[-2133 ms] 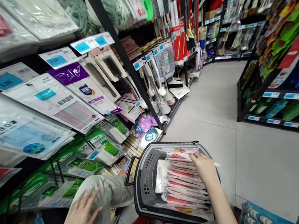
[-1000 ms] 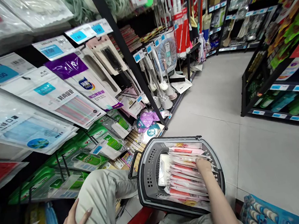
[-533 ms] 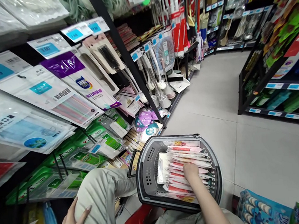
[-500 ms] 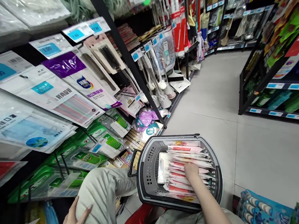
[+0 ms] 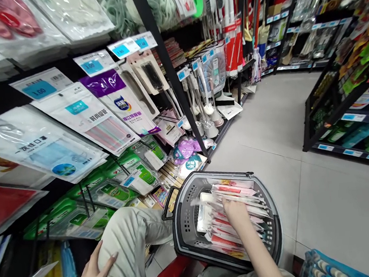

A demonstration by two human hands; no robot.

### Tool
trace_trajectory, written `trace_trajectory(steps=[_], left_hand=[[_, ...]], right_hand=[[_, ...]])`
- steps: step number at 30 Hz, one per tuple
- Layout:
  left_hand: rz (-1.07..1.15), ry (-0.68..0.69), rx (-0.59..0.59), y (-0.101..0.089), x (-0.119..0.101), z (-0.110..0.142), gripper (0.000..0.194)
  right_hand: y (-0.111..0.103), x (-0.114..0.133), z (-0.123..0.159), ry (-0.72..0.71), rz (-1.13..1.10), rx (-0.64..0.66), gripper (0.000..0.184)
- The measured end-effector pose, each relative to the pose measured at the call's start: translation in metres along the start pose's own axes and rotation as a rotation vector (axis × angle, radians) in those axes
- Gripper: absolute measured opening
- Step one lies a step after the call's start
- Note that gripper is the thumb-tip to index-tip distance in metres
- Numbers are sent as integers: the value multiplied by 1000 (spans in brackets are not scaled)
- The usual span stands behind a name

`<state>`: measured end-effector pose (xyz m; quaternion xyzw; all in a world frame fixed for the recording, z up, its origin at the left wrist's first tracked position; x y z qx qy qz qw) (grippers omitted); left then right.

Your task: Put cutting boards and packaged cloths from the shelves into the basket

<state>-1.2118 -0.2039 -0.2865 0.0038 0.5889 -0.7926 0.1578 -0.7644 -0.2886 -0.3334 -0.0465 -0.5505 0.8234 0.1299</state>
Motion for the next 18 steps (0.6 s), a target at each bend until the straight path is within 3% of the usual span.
trace_trajectory(steps=[2,4,6,8,13,18], left_hand=[[-3,-6,14,-1,-1,0,69],[-7,-14,22,-1,-2,-1,70],[-13,-10,9,-1,-1,-1,70],[-17,-4,-4,0,-1,-2,71],[-5,1,-4,2,-1,-2,71],[-18,-6,-6,1,-2,0,70]], right_hand=[[-27,-12,14,-12,8,-178,38],[-41,-31,24,-51,-43,-437,30],[-37,-55,28,-100,-168,-661,26],[-21,-80,25,-103,-314,-750,26],[16,-119,12,49,-483,-585,27],[16,-120,14,21,-436,-436,26]])
Point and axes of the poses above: each hand's wrist, its own z-axis away from the middle knuckle, its own y-axis out of the palm, x = y × z, the point moved 2 cm from there along -z, towards the middle knuckle, and after that the axes turned 2 degrees about x, right-handed, at the moved point
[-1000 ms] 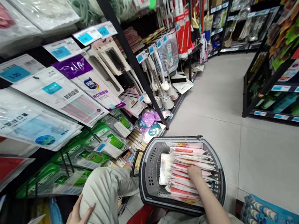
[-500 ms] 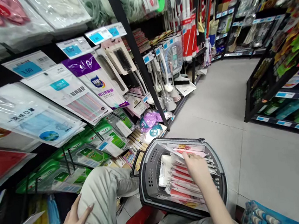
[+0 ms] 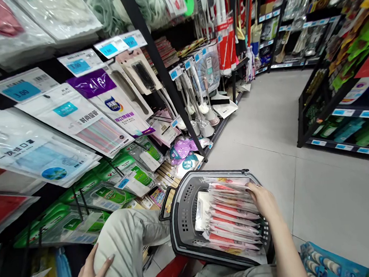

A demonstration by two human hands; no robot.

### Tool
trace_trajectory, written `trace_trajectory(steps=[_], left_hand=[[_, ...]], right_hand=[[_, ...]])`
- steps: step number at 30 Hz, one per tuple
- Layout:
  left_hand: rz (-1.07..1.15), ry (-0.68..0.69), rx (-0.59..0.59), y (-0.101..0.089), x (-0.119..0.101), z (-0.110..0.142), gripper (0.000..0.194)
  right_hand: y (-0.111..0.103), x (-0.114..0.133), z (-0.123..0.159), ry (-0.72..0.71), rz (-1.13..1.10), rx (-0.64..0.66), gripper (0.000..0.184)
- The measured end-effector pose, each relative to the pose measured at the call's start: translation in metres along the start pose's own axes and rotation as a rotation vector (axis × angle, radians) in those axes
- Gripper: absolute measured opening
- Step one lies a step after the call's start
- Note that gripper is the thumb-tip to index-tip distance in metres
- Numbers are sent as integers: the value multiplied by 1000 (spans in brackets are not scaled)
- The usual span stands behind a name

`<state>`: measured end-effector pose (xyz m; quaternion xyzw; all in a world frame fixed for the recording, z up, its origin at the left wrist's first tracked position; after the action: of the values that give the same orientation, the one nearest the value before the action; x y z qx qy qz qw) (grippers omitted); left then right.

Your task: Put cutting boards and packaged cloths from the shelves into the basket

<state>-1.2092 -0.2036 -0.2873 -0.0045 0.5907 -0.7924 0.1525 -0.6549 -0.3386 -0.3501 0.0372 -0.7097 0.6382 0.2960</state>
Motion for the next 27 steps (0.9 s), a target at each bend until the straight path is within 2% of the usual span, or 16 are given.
trace_trajectory(steps=[2,6,8,11,14,17,19,24,27], left_hand=[[3,5,-1,0,0,0,70],[24,21,1,0,1,1,70],[27,18,7,0,1,0,70],[20,3,17,0,0,0,70],[23,-1,23,0,-1,1,70],[13,-7,24,-1,-1,2,69],[7,-6,17,-1,-1,2,68],[2,5,-42,1,3,-2,68],[-6,0,-54,2,6,-3,68]], right_hand=[[-5,3,2,-18,-8,-32,27],[-16,6,4,-22,-178,-223,27],[-18,6,5,-33,-223,-246,26],[-18,4,5,-45,-205,-177,27],[-14,2,6,-9,-34,-37,26],[2,6,4,10,314,157,22],[21,13,0,8,455,244,26],[72,25,-13,4,466,335,31],[88,18,-16,36,446,364,28]])
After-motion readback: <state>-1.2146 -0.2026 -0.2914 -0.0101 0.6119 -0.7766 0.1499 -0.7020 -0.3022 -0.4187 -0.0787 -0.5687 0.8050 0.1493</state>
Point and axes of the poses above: each hand's wrist, its own z-axis away from the middle knuckle, its own y-axis out of the palm, x = y × z, the point moved 2 cm from there along -z, towards the middle knuckle, and after that the axes turned 2 degrees about x, right-handed, at the moved point
